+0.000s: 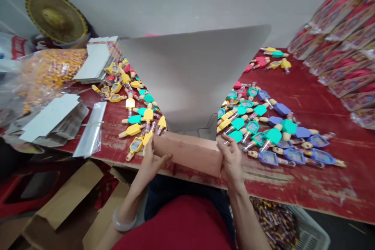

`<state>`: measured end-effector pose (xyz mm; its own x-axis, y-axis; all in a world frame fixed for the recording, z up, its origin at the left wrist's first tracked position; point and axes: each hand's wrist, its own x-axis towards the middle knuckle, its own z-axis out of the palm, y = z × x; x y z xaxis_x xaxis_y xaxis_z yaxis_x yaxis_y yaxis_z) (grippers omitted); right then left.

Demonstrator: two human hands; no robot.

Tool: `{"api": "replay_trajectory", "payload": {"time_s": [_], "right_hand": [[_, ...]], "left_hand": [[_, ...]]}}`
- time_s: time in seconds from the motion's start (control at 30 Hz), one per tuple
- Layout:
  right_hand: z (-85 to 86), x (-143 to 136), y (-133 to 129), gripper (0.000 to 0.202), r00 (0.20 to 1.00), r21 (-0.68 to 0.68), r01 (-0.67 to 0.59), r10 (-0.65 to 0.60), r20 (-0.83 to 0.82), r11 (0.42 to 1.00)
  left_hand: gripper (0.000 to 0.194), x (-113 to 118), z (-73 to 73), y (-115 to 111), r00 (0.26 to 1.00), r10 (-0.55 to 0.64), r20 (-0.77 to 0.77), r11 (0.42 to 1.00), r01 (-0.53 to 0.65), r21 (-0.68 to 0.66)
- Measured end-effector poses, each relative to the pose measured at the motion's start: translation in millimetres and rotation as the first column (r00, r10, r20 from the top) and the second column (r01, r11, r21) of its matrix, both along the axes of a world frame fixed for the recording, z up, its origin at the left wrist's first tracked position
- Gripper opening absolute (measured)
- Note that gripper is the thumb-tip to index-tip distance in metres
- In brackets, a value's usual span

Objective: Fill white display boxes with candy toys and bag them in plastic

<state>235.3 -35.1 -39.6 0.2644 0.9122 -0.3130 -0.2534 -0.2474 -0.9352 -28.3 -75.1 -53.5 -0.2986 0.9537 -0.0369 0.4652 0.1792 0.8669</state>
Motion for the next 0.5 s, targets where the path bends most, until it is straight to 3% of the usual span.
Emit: {"api": "replay_trajectory", "payload": {"time_s": [0.03, 0.1, 0.17, 0.23, 0.33, 0.43, 0.5], "right_hand": [[-1.3, 1.4, 4.4, 0.055, 0.999, -0.014, 0.029, -0.029, -0.029, 0.999], [-6.4, 5.1, 15.0, 0.050, 0.991, 0.026, 0.131, -0.132, 0.025, 0.991], [-14.2, 9.8, 23.7, 0.050, 0.955, 0.112, 0.234, -0.250, 0.160, 0.966], [-23.0, 13.7, 26.5, 0.055, 0.920, 0.149, 0.269, -0.300, 0.251, 0.951], [-32.3, 14.0, 18.6, 0.066, 0.947, 0.099, 0.172, -0.192, 0.258, 0.980], [-32.2, 9.7, 11.6, 0.072, 0.971, 0.128, -0.034, 0.003, 0.240, 0.991], [-27.0, 9.7, 15.1, 0.071, 0.970, 0.180, -0.004, -0.040, 0.241, 0.984]], "left_hand": [[0.079, 4.1, -0.8, 1.2, 0.992, 0.029, 0.126, 0.999, -0.023, -0.047], [0.078, 13.3, 1.3, 2.5, 0.929, -0.001, 0.370, 0.992, 0.047, -0.115], [0.071, 22.6, 5.9, 2.8, 0.837, -0.080, 0.541, 0.983, 0.157, -0.097], [0.065, 31.0, 9.0, 2.5, 0.772, -0.152, 0.618, 0.977, 0.210, -0.022], [0.055, 39.9, 7.0, 3.2, 0.804, -0.234, 0.546, 0.970, 0.235, 0.069], [0.042, 41.3, 2.6, 5.8, 0.864, -0.384, 0.324, 0.921, 0.382, 0.074], [0.036, 36.9, 2.2, 7.5, 0.861, -0.461, 0.216, 0.887, 0.456, 0.074]]}}
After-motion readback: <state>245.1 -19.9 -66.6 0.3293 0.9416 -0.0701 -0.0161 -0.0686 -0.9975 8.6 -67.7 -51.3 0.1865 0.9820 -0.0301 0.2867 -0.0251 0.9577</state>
